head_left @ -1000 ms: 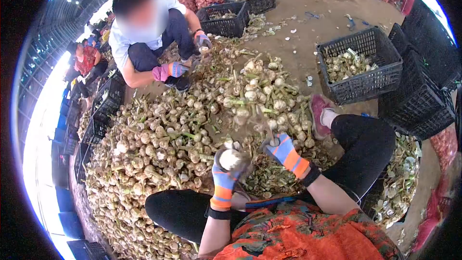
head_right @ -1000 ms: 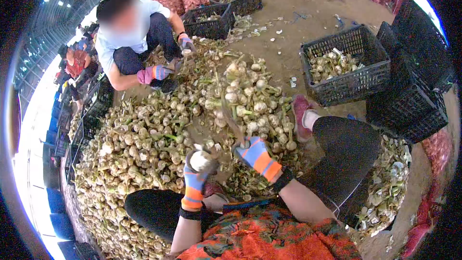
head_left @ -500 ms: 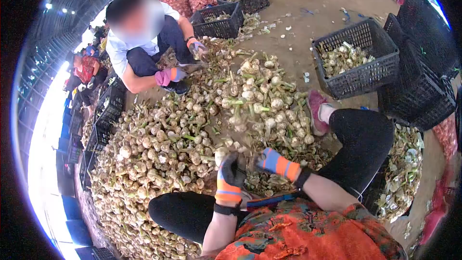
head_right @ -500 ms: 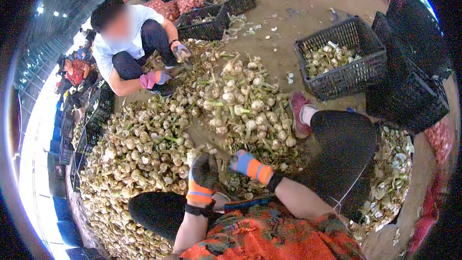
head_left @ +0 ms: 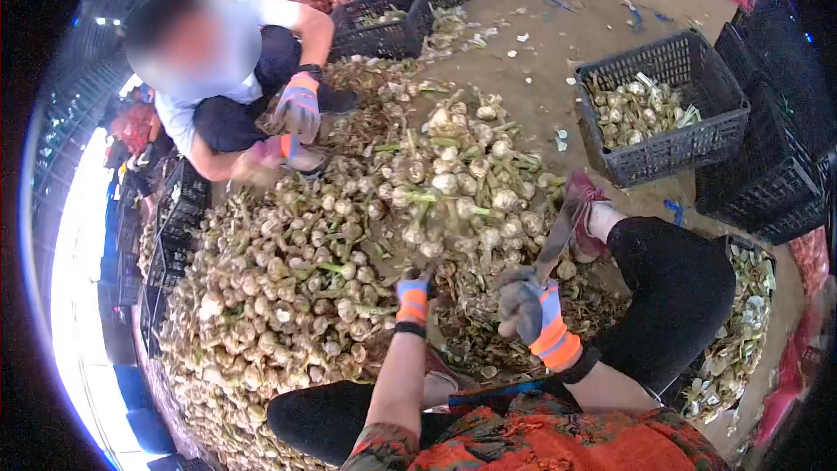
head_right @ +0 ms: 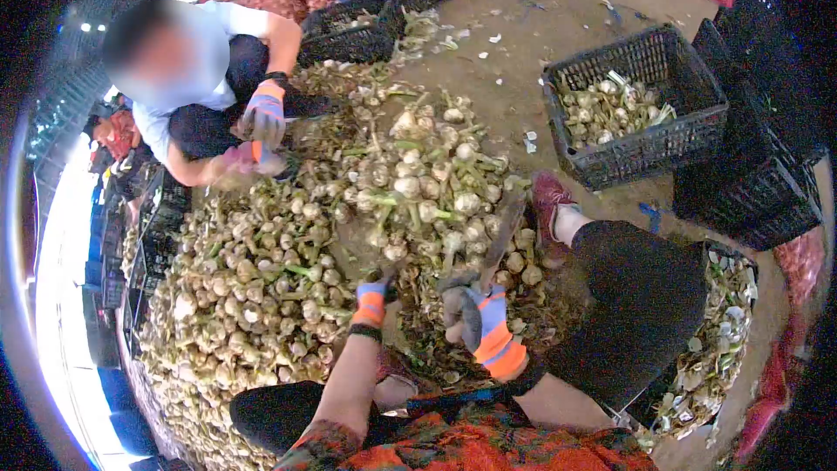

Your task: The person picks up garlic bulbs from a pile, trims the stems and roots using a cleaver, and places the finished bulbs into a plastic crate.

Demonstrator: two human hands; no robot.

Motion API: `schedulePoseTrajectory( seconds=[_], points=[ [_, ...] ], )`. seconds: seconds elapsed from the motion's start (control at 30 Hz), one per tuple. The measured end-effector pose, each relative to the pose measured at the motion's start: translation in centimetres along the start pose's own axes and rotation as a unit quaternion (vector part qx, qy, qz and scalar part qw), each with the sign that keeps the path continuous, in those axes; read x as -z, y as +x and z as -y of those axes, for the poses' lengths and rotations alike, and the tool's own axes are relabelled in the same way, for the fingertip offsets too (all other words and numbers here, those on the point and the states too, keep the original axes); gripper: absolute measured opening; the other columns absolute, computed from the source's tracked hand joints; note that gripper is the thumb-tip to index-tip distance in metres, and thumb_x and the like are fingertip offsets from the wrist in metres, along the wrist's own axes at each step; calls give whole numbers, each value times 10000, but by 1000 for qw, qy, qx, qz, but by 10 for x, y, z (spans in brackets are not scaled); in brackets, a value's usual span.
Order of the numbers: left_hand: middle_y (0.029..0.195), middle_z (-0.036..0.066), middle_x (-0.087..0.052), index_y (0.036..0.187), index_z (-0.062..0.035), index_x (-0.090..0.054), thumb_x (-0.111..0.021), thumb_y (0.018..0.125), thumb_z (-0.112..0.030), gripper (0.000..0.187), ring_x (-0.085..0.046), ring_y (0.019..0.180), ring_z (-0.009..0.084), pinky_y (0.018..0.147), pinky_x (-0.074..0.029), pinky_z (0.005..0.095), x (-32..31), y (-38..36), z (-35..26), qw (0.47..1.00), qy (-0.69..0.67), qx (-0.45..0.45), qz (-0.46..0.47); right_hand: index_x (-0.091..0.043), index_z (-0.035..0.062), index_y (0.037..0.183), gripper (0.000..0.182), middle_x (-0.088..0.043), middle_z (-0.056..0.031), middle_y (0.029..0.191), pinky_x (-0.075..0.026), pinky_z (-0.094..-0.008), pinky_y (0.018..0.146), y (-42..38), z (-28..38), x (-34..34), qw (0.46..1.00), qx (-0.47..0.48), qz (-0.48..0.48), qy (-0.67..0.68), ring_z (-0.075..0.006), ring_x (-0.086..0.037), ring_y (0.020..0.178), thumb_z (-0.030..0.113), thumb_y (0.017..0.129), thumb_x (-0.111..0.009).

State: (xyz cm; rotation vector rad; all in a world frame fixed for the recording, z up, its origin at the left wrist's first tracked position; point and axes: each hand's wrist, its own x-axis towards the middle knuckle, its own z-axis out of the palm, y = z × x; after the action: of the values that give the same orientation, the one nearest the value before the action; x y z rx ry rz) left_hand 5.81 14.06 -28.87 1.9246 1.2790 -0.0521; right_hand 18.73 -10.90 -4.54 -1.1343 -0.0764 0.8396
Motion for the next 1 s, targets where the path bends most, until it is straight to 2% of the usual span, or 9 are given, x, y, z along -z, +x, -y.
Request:
schedulePoseTrajectory(
  seconds=[0.03,0.17,0.27,0.43,0.53,0.6,0.67,0.73,1.0],
  points=[
    [1094,79,-592,1097,-103,-571,-479,816,-464,467,-575,930,290,816,-436,382,-25,10,11,943,291,-160,-9,-547,-9,838,214,-498,-40,581,-377,-261,438,5,-24,9,998,55,-8,-14,-163,-477,472,196,813,-490],
    [1066,110,-599,1072,-75,-571,-558,789,-383,418,-571,941,298,814,-439,371,-59,8,-36,973,222,-43,-35,-572,-24,798,151,-505,-46,539,-337,-239,394,8,13,-11,999,-39,-29,7,-121,-453,423,105,720,-589],
    [1040,105,-612,1060,-43,-567,-626,767,-233,354,-582,928,263,806,-445,351,-59,12,-21,993,-72,-31,-84,-582,-26,815,170,-510,-45,542,-341,-225,387,17,7,-10,998,-46,-31,-8,-113,-464,429,108,713,-603],
    [1031,112,-592,1088,-38,-529,-560,795,-100,301,-555,900,234,783,-451,363,-43,0,7,824,-564,39,43,-582,-24,808,158,-520,-43,550,-351,-223,382,10,18,-18,999,-36,0,-4,-107,-476,435,92,703,-605],
    [1103,150,-544,1125,-42,-503,-473,861,-183,300,-511,988,277,819,-430,428,-41,-26,-9,841,-539,-58,8,-575,-20,809,150,-536,-61,588,-359,-232,378,-2,27,-17,1000,4,-5,-16,-114,-484,440,74,696,-604],
    [1173,159,-500,1189,-16,-445,-465,865,-245,398,-491,1035,293,873,-415,432,-47,-38,-19,987,-122,-104,6,-565,-20,816,124,-545,-76,655,-374,-249,383,-14,44,-15,997,12,-32,75,-126,-477,439,41,710,-582],
    [1076,170,-575,1221,3,-426,-769,592,-303,779,-552,982,302,838,-438,340,-111,11,36,949,-307,-65,-13,-546,-24,846,125,-541,-83,715,-383,-267,378,-7,28,10,997,58,-39,25,-138,-467,435,21,729,-559],
    [1108,194,-552,1246,9,-386,-770,585,-358,849,-536,1015,328,856,-427,362,-135,13,29,983,-25,-117,-140,-534,-28,857,123,-534,-76,727,-385,-269,381,-11,51,0,997,66,-19,38,-136,-460,436,23,746,-549],
    [1115,190,-545,1274,23,-299,-741,630,-335,859,-538,992,329,862,-422,356,-68,-11,-44,991,44,58,-108,-555,-30,834,125,-517,-36,624,-336,-206,358,2,42,-10,996,27,-33,-77,-83,-446,455,45,734,-555]
  ],
)
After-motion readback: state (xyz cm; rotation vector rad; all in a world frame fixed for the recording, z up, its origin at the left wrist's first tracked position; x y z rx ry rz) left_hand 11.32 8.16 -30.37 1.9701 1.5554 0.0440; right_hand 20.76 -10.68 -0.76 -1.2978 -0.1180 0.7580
